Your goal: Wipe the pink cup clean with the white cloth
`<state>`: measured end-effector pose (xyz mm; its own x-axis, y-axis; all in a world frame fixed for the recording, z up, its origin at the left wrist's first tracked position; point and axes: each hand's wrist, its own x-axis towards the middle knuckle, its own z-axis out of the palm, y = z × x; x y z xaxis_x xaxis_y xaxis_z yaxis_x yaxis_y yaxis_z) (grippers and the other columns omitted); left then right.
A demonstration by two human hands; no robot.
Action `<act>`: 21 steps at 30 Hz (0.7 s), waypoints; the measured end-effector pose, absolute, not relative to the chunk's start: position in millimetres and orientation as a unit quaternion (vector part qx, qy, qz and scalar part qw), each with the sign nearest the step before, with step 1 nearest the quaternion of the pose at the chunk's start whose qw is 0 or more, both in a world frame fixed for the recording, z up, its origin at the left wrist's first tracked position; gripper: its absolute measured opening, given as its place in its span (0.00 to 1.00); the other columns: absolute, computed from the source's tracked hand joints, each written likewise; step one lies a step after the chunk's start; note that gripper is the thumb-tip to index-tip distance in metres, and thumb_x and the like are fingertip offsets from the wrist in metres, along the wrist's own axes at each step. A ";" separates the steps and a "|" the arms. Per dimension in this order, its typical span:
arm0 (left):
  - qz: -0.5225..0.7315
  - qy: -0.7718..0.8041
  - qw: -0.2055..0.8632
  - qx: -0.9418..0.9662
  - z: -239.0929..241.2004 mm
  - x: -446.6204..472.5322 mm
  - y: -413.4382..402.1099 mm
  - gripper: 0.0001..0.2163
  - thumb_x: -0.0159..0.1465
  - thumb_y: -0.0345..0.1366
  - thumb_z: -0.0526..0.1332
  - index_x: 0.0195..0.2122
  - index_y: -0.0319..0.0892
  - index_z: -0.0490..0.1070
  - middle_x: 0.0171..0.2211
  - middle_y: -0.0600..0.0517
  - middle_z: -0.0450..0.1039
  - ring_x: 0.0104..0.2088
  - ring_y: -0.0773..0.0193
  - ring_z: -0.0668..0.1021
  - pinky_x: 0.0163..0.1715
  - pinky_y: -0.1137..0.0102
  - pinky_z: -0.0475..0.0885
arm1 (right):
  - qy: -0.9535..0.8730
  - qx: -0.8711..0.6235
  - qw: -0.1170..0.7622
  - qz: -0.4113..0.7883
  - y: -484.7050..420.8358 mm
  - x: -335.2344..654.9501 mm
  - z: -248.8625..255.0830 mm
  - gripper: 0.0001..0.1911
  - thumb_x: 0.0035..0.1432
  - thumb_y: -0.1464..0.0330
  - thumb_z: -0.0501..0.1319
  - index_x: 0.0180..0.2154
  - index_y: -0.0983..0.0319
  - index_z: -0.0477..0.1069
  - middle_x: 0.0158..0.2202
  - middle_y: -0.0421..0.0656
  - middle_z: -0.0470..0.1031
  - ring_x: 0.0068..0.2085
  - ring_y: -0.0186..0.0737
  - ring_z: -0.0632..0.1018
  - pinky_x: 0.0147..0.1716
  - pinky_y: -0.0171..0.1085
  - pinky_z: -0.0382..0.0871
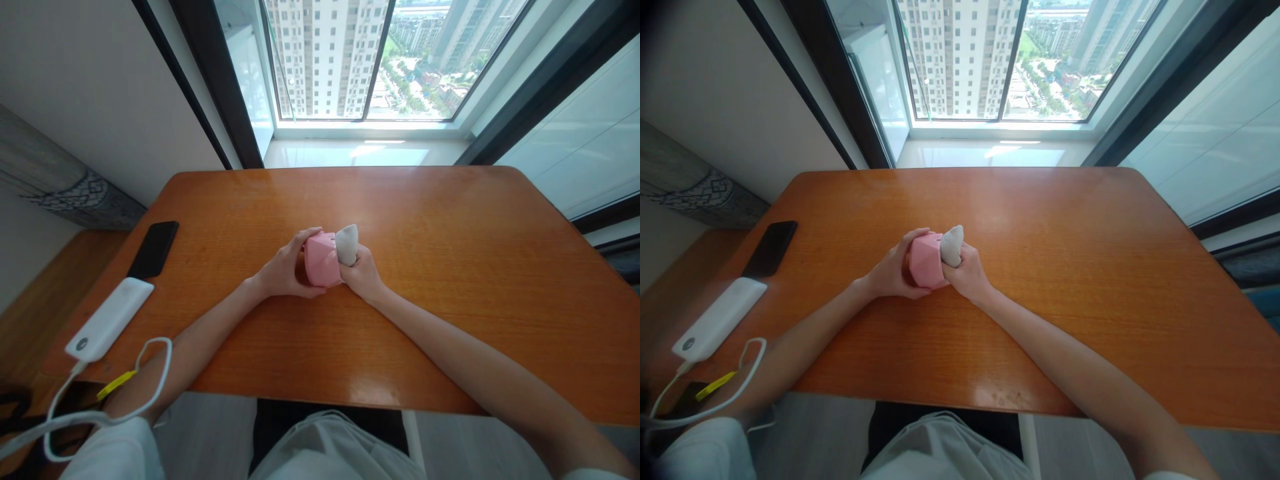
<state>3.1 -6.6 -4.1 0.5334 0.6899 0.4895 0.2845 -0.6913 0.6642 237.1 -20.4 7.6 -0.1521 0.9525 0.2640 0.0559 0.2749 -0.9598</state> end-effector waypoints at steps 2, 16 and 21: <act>0.375 0.306 0.317 0.816 -5.2 3.7 -6.2 0.55 0.56 0.56 0.80 0.79 0.49 0.54 0.64 0.39 0.76 0.55 0.45 0.84 0.54 0.55 0.83 | -0.630 -0.403 0.508 0.428 -21.9 237.3 8.8 0.09 0.54 0.61 0.73 0.33 0.59 0.80 0.34 0.43 0.81 0.40 0.46 0.82 0.43 0.43 0.80; 0.385 0.342 0.439 0.736 6.6 16.4 -8.9 0.44 0.69 0.76 0.58 0.63 0.37 0.75 0.51 0.41 0.83 0.51 0.46 0.83 0.54 0.60 0.77 | -0.669 -0.425 0.495 0.356 -25.8 237.1 3.4 0.09 0.49 0.63 0.65 0.22 0.59 0.70 0.25 0.39 0.70 0.28 0.36 0.69 0.29 0.37 0.67; 0.396 0.360 0.430 0.727 6.6 20.6 -13.6 0.43 0.70 0.75 0.56 0.65 0.38 0.74 0.54 0.41 0.83 0.51 0.48 0.83 0.55 0.59 0.77 | -0.658 -0.439 0.484 0.375 -25.4 237.8 5.4 0.08 0.47 0.64 0.64 0.23 0.58 0.68 0.25 0.38 0.70 0.28 0.36 0.69 0.30 0.38 0.67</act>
